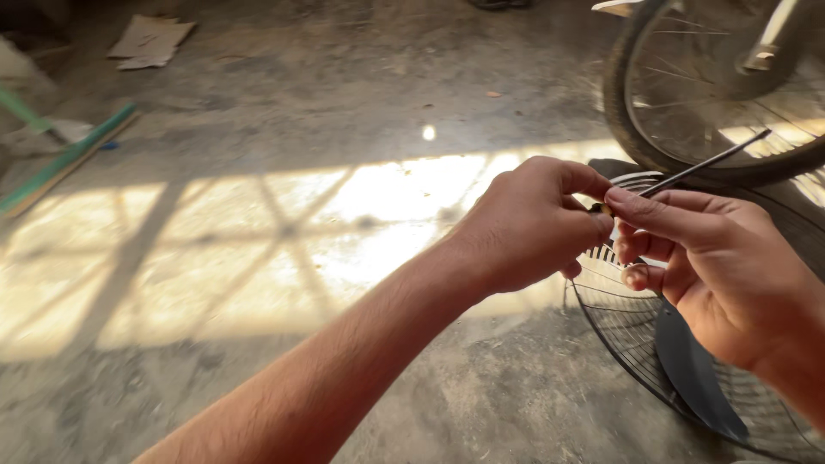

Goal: The person uses a screwdriver to remove screws from the front grille and motor housing of a standing electric fan. They detach the front grille and then remove the rear cover, exposing the fan blades and internal components.

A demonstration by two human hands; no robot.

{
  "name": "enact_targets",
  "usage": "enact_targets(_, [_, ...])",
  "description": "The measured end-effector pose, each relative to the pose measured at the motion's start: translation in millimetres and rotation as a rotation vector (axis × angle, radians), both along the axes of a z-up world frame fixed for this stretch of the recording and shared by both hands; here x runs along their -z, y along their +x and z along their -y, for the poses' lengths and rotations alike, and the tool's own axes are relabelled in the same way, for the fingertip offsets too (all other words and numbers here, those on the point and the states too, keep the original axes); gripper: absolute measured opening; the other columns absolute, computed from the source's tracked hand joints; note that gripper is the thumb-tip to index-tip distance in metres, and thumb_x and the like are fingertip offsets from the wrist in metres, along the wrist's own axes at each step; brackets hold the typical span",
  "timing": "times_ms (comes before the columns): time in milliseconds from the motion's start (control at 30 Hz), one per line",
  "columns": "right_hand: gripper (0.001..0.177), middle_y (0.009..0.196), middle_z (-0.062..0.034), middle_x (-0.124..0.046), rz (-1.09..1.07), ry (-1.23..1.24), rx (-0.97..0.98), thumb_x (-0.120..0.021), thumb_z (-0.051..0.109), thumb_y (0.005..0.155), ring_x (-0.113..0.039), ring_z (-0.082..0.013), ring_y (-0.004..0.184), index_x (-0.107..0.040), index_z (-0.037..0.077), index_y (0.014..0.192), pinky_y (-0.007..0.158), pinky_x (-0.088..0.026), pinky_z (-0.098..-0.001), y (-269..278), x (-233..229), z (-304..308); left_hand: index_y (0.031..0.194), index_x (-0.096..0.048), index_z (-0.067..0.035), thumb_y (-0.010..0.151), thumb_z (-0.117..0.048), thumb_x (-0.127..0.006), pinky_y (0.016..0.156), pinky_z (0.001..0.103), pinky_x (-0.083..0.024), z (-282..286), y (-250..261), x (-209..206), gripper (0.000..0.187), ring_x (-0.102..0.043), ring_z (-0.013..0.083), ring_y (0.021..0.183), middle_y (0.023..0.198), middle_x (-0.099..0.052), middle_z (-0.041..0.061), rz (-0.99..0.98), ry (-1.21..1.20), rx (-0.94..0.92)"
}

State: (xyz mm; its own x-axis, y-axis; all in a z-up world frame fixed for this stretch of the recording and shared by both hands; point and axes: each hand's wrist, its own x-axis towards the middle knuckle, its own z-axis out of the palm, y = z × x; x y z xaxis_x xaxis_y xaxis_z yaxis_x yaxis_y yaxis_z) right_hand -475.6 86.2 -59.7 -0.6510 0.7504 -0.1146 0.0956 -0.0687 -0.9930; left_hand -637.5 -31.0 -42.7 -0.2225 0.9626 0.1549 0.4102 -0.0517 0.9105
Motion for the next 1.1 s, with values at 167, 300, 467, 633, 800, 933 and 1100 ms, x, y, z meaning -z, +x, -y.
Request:
enact_targets(167, [0.027,0.079,-0.0031,-0.062,0.202,-0.081,0.11,-0.069,0.029,0.096,-0.056,-0.0153,0.071,-0.073,0.002,0.098,0.056,-0.044,-0.0329,3.9,1.9,-17.9,0.114,-0.073,0.004,0.083,-0.007,-0.055,0.058,0.031,-0.06,-44.1,-23.1,20.2,0.037,-0.071,0.0181,0.064,0.084,-0.076,0.015,-0.04,-0.117,0.165])
enact_targets(300, [0.027,0.074,-0.0049,-0.065,0.361,-0.116,0.141,-0.069,0.029,0.092,-0.061,-0.0143,0.064,-0.073,0.003,0.096,0.055,-0.048,-0.0315,3.7,-6.5,-22.8,0.114,-0.074,0.004,0.085,-0.01,-0.051,0.059,0.033,-0.057,-59.3,-37.9,28.4,0.039,-0.069,0.0197,0.065,0.086,-0.075,0.015,0.061,-0.215,0.249])
enact_targets(467, [0.027,0.058,-0.0042,-0.048,0.374,-0.038,0.26,-0.073,0.027,0.091,-0.04,-0.0145,0.046,-0.075,0.0,0.096,0.046,-0.039,-0.0337,36.8,-7.5,-50.2,0.118,-0.072,0.002,0.078,-0.006,-0.056,0.05,0.031,-0.048,-78.0,-45.7,16.5,0.043,-0.069,0.0175,0.064,0.091,-0.075,0.015,0.11,-0.306,0.286])
enact_targets(633, [0.054,0.056,-0.0079,-0.05,0.406,0.095,0.344,-0.065,0.043,0.104,-0.043,-0.0183,0.044,-0.073,-0.008,0.089,0.051,-0.05,-0.0352,90.5,-0.3,-79.7,0.12,-0.072,0.001,0.078,-0.008,-0.058,0.044,0.03,-0.047,-131.3,-28.2,6.2,0.045,-0.069,0.0165,0.063,0.091,-0.076,0.015,0.143,-0.28,0.391])
enact_targets(800, [0.034,0.06,-0.0081,-0.062,0.502,-0.017,0.482,-0.073,0.033,0.09,-0.055,-0.0175,0.048,-0.078,0.0,0.087,0.055,-0.048,-0.0329,111.4,-3.8,-73.4,0.121,-0.072,-0.001,0.08,-0.011,-0.057,0.044,0.032,-0.05,-183.4,8.4,4.6,0.045,-0.07,0.0194,0.061,0.093,-0.078,0.014,0.144,-0.297,0.448])
enact_targets(933, [0.032,0.069,-0.0093,-0.067,0.359,-0.031,0.501,-0.071,0.03,0.093,-0.06,-0.0189,0.056,-0.076,-0.001,0.093,0.058,-0.054,-0.0352,112.2,2.0,-81.2,0.116,-0.073,-0.001,0.086,-0.02,-0.058,0.044,0.035,-0.049,-218.7,25.2,-5.5,0.038,-0.071,0.0214,0.061,0.094,-0.077,0.014,0.086,-0.296,0.509])
enact_targets(1100, [0.029,0.087,-0.0089,-0.07,0.157,-0.007,0.59,-0.064,0.026,0.096,-0.067,-0.0198,0.076,-0.074,0.005,0.113,0.064,-0.055,-0.035,112.4,5.1,-109.6,0.108,-0.075,-0.008,0.083,-0.027,-0.058,0.051,0.04,-0.056,-247.1,27.0,-25.0,0.035,-0.071,0.024,0.065,0.087,-0.074,0.008,0.017,-0.345,0.478])
